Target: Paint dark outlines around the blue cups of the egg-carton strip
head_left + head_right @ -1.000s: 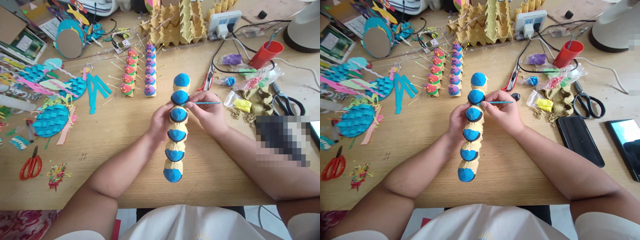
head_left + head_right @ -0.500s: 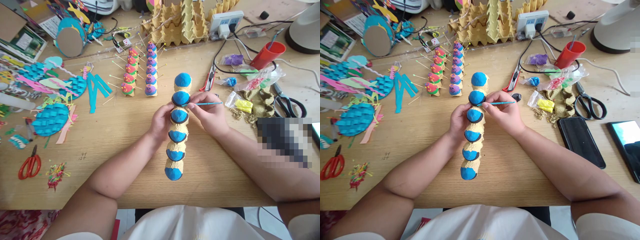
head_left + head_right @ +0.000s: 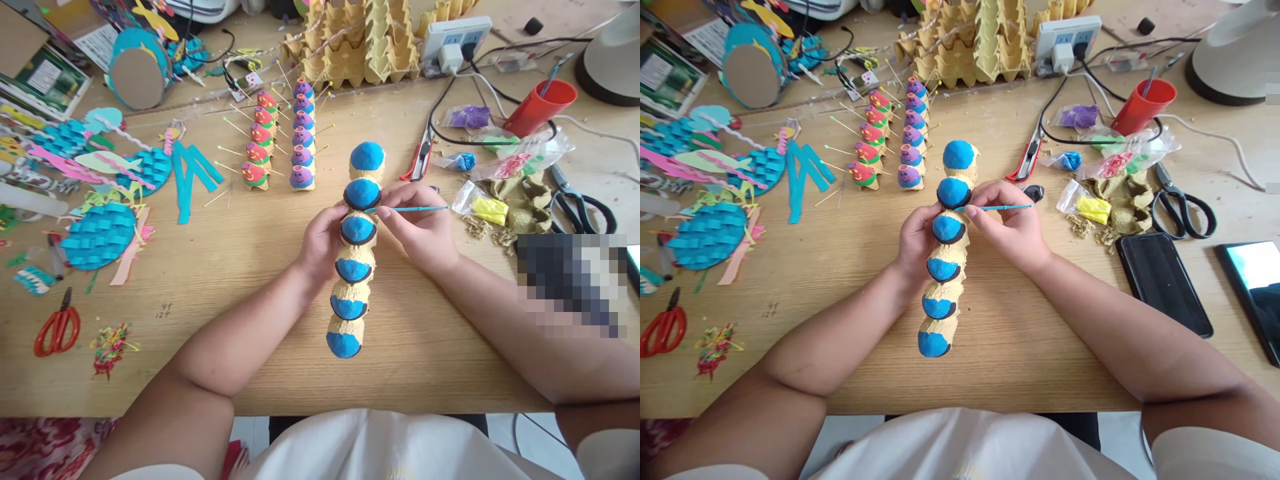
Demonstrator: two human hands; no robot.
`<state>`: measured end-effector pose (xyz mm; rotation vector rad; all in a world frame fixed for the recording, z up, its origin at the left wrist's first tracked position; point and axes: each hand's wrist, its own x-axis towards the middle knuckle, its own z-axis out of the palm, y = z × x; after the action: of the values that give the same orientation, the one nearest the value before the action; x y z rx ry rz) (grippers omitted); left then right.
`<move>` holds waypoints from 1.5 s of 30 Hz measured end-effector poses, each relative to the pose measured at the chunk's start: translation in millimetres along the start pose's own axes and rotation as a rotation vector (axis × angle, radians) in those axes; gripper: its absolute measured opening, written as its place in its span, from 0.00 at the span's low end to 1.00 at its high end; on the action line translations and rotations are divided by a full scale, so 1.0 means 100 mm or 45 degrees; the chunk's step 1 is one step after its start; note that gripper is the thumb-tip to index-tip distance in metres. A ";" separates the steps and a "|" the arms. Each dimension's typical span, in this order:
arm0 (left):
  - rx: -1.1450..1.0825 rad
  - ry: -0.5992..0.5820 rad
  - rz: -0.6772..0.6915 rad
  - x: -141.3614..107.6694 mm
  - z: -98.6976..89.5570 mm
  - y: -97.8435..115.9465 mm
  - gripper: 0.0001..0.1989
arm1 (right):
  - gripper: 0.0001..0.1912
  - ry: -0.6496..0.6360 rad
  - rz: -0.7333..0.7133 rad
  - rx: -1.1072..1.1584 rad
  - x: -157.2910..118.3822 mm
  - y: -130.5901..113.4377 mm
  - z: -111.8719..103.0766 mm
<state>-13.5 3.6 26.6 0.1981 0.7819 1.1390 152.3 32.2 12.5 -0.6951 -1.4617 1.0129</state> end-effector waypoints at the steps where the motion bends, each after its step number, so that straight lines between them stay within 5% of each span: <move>1: 0.009 -0.001 0.009 0.00 0.00 0.00 0.02 | 0.17 -0.003 0.000 -0.019 0.00 0.00 0.00; 27: 0.037 -0.041 0.150 0.02 -0.01 -0.03 0.06 | 0.15 0.062 -0.116 -0.224 -0.03 0.01 0.02; 41: -0.092 -0.108 0.085 0.03 -0.02 -0.04 0.13 | 0.16 0.050 -0.071 -0.194 -0.03 -0.05 0.03; 45: -0.107 -0.106 0.090 0.04 -0.03 -0.03 0.09 | 0.17 0.061 -0.055 -0.178 -0.04 -0.04 0.03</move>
<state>-12.1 4.6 21.1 0.2029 0.6567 1.2200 150.2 26.5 14.3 -0.7792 -1.5095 0.8616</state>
